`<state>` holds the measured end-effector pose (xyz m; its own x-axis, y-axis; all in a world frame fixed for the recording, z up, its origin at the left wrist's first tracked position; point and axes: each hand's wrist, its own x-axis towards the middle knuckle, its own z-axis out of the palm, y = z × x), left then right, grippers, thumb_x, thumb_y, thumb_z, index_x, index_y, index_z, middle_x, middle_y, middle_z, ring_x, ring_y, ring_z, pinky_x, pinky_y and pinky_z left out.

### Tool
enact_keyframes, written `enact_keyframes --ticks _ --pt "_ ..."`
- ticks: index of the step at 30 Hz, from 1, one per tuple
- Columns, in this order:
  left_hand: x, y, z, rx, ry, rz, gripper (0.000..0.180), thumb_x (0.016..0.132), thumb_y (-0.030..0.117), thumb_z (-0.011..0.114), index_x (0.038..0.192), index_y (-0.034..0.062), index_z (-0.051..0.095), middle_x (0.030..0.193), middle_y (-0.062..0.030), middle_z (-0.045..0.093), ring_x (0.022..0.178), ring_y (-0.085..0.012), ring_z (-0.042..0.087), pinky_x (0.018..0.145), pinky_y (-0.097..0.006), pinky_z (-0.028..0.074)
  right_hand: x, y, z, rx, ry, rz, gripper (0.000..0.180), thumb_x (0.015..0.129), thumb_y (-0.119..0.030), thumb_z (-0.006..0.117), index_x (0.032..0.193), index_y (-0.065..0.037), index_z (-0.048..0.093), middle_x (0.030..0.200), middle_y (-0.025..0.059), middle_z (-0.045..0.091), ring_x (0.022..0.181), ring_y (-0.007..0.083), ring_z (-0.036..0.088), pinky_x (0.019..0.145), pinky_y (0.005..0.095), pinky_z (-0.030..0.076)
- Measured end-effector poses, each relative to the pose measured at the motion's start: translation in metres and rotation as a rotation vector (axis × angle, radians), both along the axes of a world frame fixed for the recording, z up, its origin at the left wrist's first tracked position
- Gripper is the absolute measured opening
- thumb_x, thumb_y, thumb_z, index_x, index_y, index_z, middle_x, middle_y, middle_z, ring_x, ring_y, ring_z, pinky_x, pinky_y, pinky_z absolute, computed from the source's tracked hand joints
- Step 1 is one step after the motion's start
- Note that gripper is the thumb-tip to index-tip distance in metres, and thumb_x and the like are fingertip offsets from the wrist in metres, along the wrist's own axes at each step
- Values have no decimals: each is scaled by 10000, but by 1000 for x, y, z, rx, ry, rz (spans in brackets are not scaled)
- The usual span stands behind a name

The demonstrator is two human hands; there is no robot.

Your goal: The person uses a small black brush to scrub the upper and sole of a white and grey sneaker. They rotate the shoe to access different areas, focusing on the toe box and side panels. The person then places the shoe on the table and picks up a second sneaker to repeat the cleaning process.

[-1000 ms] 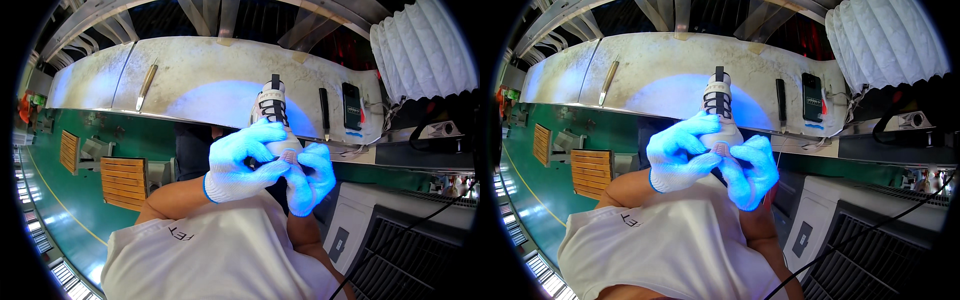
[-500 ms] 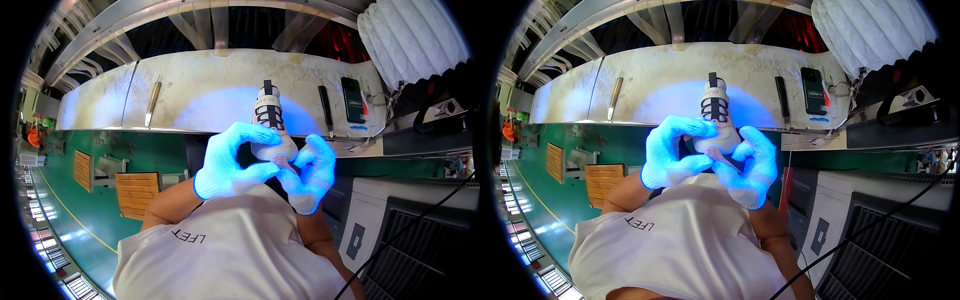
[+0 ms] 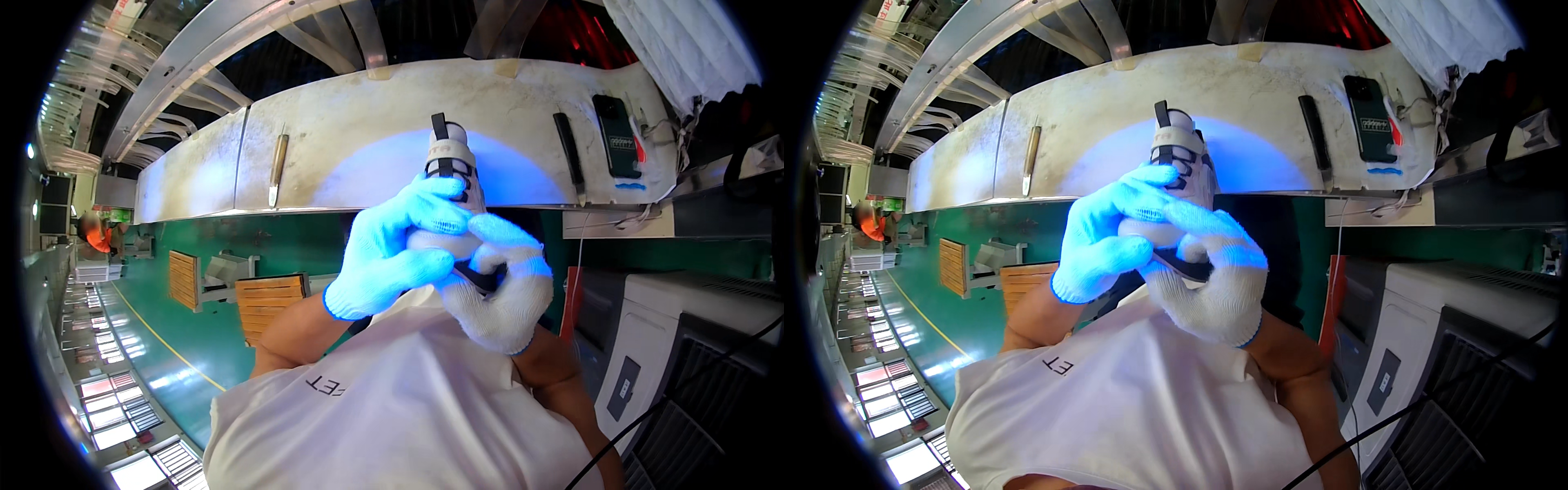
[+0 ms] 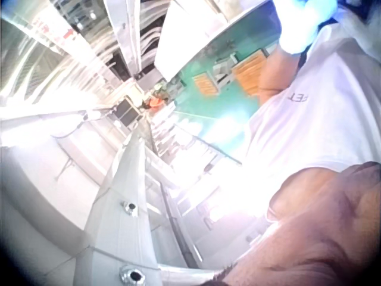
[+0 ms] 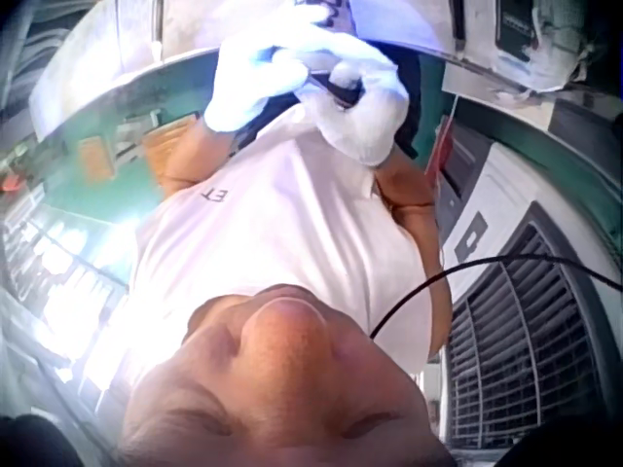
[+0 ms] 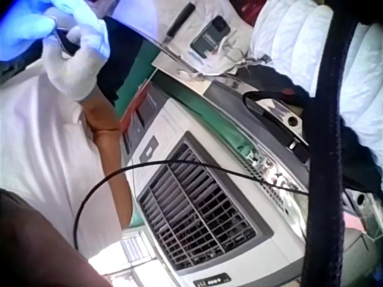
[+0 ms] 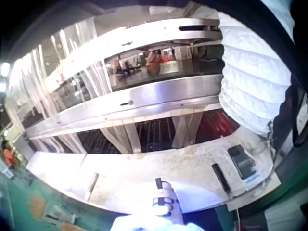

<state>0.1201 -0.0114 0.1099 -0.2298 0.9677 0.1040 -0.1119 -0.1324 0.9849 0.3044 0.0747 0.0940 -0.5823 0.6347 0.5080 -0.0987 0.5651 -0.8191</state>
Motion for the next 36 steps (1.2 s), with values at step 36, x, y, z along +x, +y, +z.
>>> enact_keyframes --ticks 36 --pt "-41 10 39 -264 414 -20 538 768 190 1022 1174 13 718 1303 -137 753 1449 -299 611 1214 -494 482 -61 17 -39 123 146 -183 730 723 -399 1051 1250 -84 657 1032 124 677 887 332 713 746 427 602"
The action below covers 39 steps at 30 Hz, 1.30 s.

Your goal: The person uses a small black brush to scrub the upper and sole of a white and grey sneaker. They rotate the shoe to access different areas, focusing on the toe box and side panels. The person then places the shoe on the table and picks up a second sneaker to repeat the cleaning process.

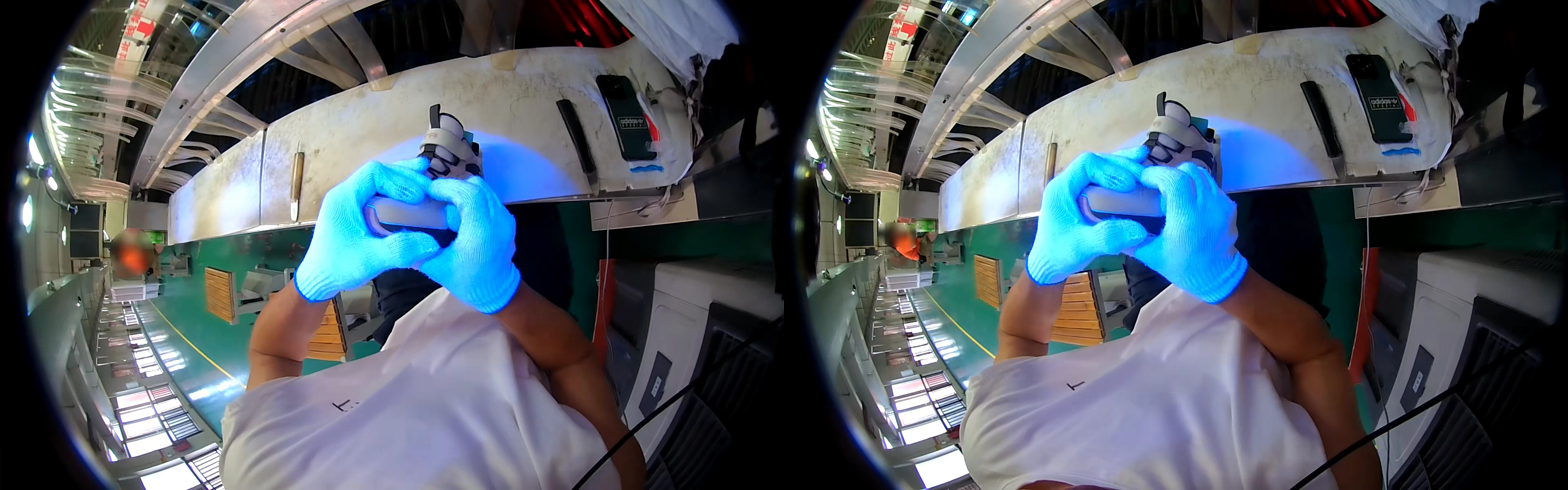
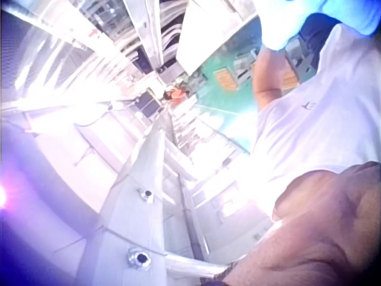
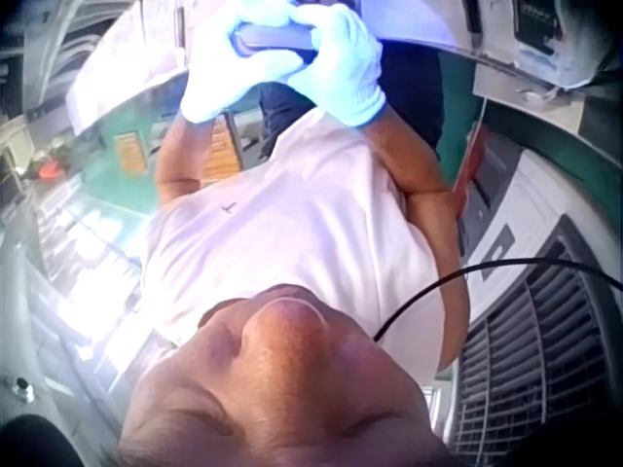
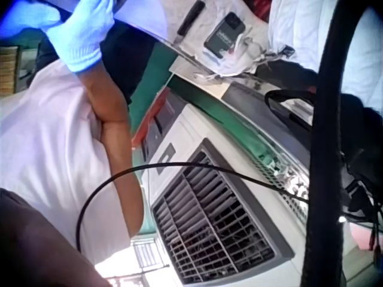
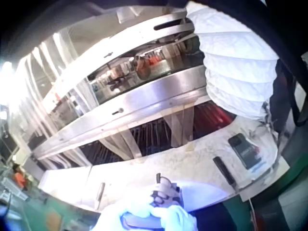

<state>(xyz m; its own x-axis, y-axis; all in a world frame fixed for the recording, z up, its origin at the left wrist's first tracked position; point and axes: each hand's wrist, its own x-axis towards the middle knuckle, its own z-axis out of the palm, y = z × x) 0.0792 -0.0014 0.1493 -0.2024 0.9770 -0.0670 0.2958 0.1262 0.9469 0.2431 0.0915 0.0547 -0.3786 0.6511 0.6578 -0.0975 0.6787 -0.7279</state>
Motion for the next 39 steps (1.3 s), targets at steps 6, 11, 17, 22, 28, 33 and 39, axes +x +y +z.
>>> enact_keyframes --ticks 6,11,17,22,28,33,39 --pt "-11 -3 -16 77 -97 0 550 767 189 1034 1173 10 709 1366 -153 731 1430 -290 625 1205 -477 497 19 -13 -24 -142 -18 -17 804 709 -270 1075 1333 -66 611 1083 103 625 920 233 676 777 382 597" --pt "-11 1 -11 89 -57 -5 542 764 157 1025 1183 13 713 1348 -162 746 1412 -279 639 1195 -464 509 20 -18 -24 -250 30 80 721 749 -228 1049 1308 -75 619 1065 103 639 865 235 681 744 372 599" --pt "-19 4 -9 41 -88 9 545 748 145 1024 1186 14 727 1296 -149 771 1304 -259 697 1155 -449 539 12 -10 -27 -127 48 83 682 760 -234 1020 1295 -95 621 1100 136 682 931 352 708 759 464 588" --pt "-35 7 -14 67 -37 -28 537 725 140 1023 1163 14 741 1264 -143 780 1243 -251 720 1135 -443 547 4 4 -22 -51 67 91 739 723 -219 1068 1302 -80 629 1046 109 660 841 247 693 714 379 591" --pt "-47 12 -18 100 -97 -31 531 708 153 1027 1138 16 747 1246 -152 777 1251 -257 719 1133 -448 549 -3 -2 -19 -53 47 151 664 737 -185 1035 1272 -88 653 1013 112 660 862 325 667 694 432 552" --pt "-58 16 -20 61 -125 -45 548 693 193 1032 1128 16 750 1266 -164 768 1254 -273 723 1132 -450 553 -12 6 -17 4 5 110 698 705 -176 1066 1251 -78 641 1014 121 669 863 311 687 684 413 566" --pt "-73 16 -26 65 -120 -82 559 689 205 1032 1129 16 744 1275 -166 764 1258 -275 723 1119 -446 562 -19 3 -16 -103 -68 78 711 707 -173 1062 1259 -63 626 1123 154 679 922 335 727 722 422 599"
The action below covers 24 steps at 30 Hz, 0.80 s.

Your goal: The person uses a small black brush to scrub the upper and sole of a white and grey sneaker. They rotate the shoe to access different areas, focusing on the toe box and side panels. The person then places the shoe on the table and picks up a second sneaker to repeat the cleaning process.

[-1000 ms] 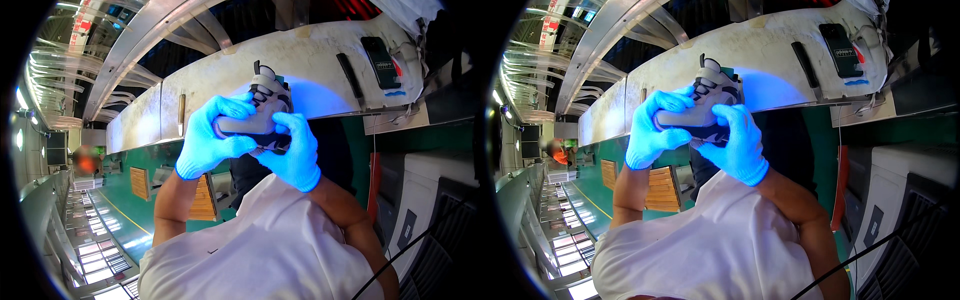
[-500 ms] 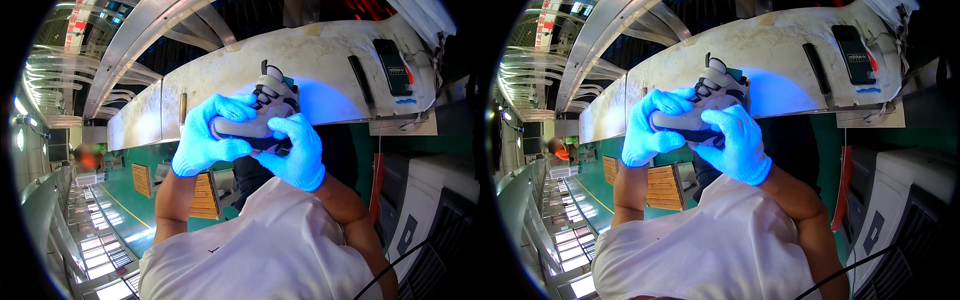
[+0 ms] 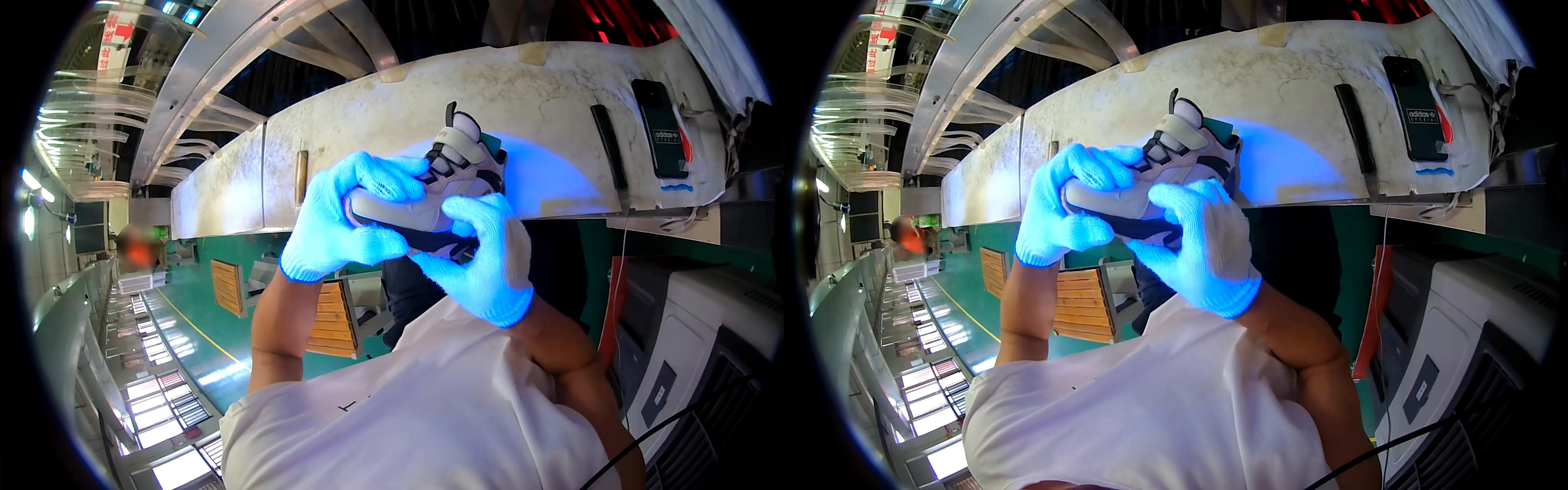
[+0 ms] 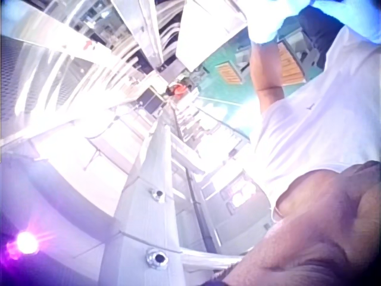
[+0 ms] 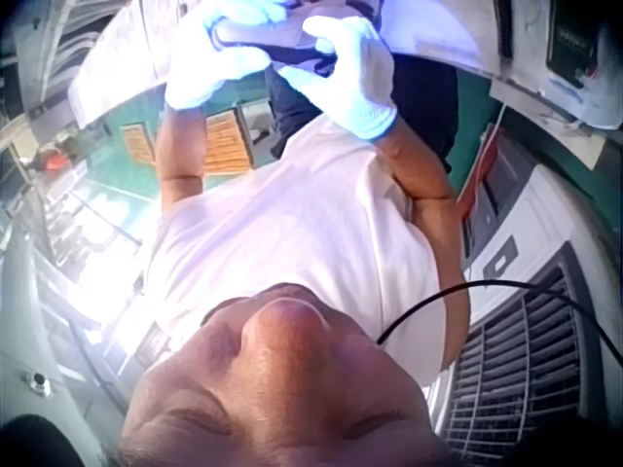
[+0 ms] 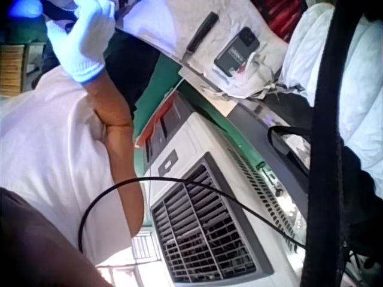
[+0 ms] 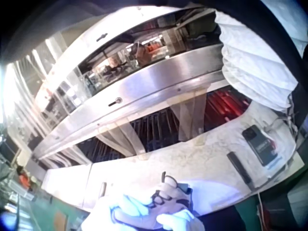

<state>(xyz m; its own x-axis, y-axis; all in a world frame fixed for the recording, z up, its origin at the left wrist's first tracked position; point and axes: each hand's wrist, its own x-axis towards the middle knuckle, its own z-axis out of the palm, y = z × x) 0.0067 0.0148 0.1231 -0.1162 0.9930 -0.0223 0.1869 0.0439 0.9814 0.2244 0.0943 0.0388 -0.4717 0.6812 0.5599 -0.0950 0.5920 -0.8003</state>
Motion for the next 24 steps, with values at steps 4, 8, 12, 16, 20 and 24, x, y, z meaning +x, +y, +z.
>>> enact_keyframes --ticks 4,8,12,16,20,24 --pt "6 -2 18 -17 201 -6 553 695 179 1028 1133 12 735 1283 -168 759 1242 -272 728 1092 -443 580 -2 6 2 -74 -19 67 726 726 -231 1031 1303 -87 615 1037 116 652 917 325 687 718 457 563" --pt "26 8 32 -107 450 47 614 668 229 1083 1094 18 694 1213 -137 748 1353 -340 683 1142 -471 533 -5 10 -2 -25 -15 12 749 744 -255 1025 1343 -75 612 1044 112 654 923 307 700 741 438 585" --pt "27 14 39 -73 535 11 559 676 162 1041 1111 -7 733 1288 -163 760 1209 -234 745 1035 -402 607 5 -2 -8 -90 -31 -64 869 751 -306 1033 1449 -63 577 1087 115 660 976 315 711 780 440 606" --pt "26 19 45 -112 540 10 562 676 159 1046 1125 1 746 1276 -157 771 1270 -270 731 1073 -420 592 13 -8 -23 -149 -60 -85 936 751 -325 1033 1500 -59 538 1128 132 654 1016 331 699 813 455 602" --pt "19 21 42 -90 539 -55 565 664 160 1060 1123 14 766 1227 -151 787 1345 -312 700 1135 -464 557 14 -2 -32 -126 -54 -84 884 733 -299 1035 1451 -70 572 1076 114 654 966 318 667 807 459 575" --pt "15 23 42 -77 509 -92 539 659 168 1070 1080 19 768 1199 -150 792 1342 -339 698 1150 -496 544 9 8 -34 -83 -16 -121 791 718 -277 1041 1361 -68 630 999 86 658 856 273 671 747 429 561"
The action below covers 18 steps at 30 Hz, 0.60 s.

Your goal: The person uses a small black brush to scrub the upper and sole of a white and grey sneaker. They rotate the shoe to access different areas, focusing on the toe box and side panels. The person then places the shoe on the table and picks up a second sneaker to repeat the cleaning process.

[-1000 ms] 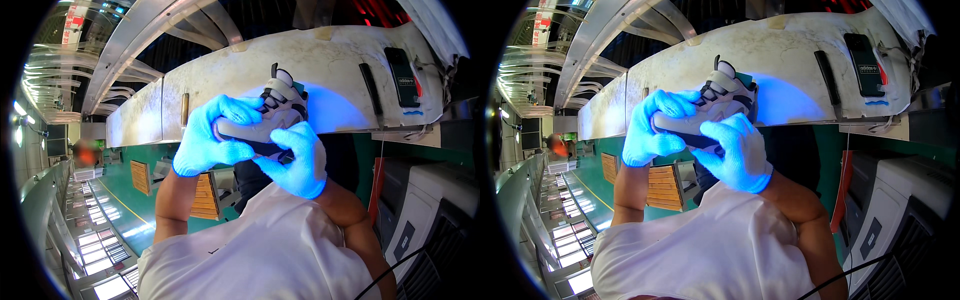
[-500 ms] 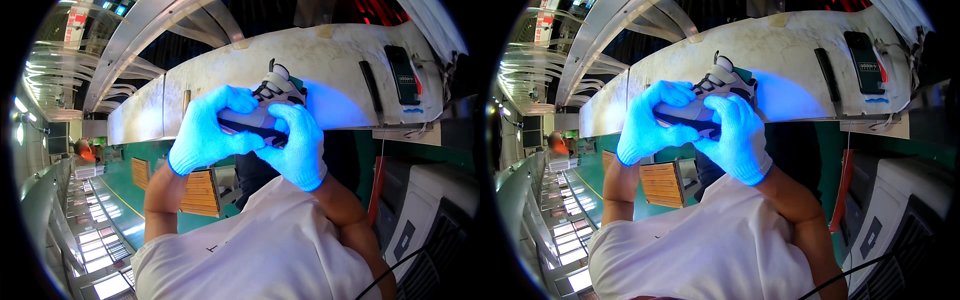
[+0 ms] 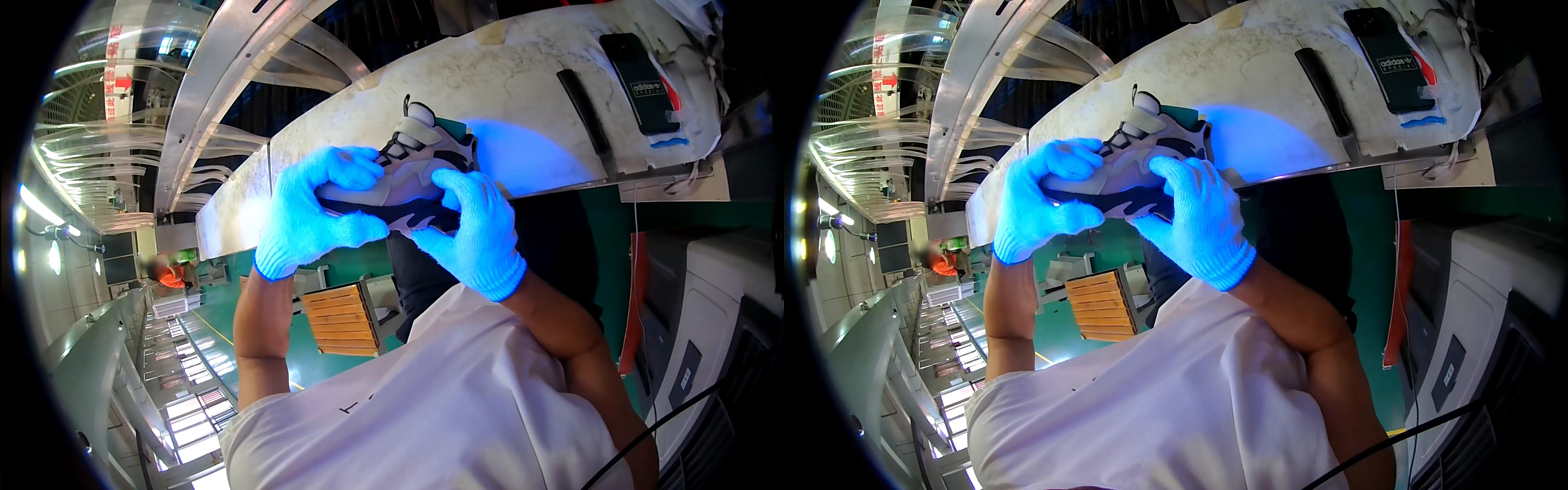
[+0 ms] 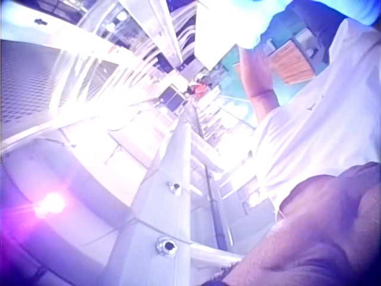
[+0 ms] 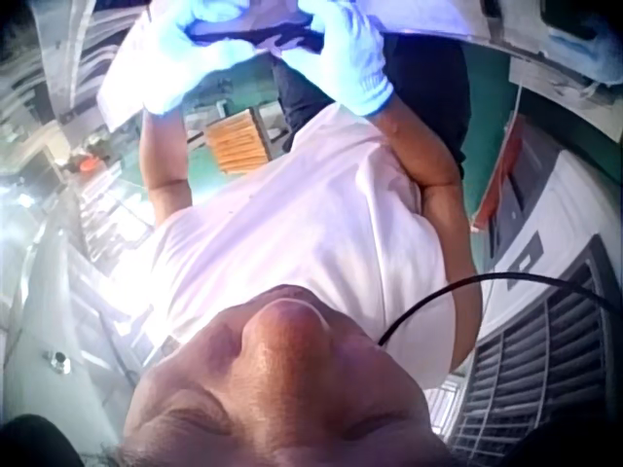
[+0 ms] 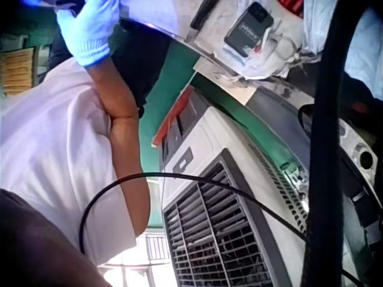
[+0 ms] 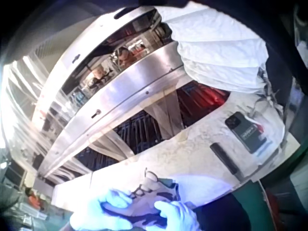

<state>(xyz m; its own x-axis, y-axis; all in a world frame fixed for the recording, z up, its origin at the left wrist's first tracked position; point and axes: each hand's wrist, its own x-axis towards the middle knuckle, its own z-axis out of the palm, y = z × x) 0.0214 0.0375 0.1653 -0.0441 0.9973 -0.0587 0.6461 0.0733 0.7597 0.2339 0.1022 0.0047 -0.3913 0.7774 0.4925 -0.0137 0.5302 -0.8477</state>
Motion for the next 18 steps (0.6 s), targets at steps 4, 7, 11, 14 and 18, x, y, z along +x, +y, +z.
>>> enact_keyframes --ticks 4,7,11,14,18 --pt "-7 1 -5 12 -42 -16 526 660 173 1072 1057 20 762 1184 -148 794 1336 -365 697 1160 -523 533 -3 5 2 -16 6 -1 791 712 -304 1047 1349 -73 638 1002 80 662 829 255 675 735 412 564" --pt "-15 4 -9 18 -66 -31 504 668 155 1064 1045 19 758 1182 -147 792 1331 -365 699 1166 -529 525 -8 11 -2 -17 -28 0 790 705 -324 1051 1338 -81 647 1010 76 670 829 241 683 738 400 573" --pt "-29 1 -12 -39 -63 -30 606 695 252 1053 1168 14 757 1317 -175 758 1334 -353 696 1175 -493 514 -12 13 -8 -24 -108 74 824 736 -395 1020 1383 -116 592 1091 79 630 947 266 664 797 432 559" --pt "-21 7 6 -253 -41 56 770 751 381 1010 1356 4 720 1428 -193 713 1350 -344 677 1186 -454 501 -15 11 -6 -69 -105 110 824 744 -413 1016 1379 -108 589 1120 111 639 993 300 682 810 447 566" --pt "-16 38 18 -563 141 70 873 825 514 946 1479 -3 685 1357 -212 753 1213 -317 747 1070 -383 568 -20 13 -4 -50 -137 102 827 751 -417 1012 1379 -90 584 1167 156 650 1062 353 693 817 474 578"
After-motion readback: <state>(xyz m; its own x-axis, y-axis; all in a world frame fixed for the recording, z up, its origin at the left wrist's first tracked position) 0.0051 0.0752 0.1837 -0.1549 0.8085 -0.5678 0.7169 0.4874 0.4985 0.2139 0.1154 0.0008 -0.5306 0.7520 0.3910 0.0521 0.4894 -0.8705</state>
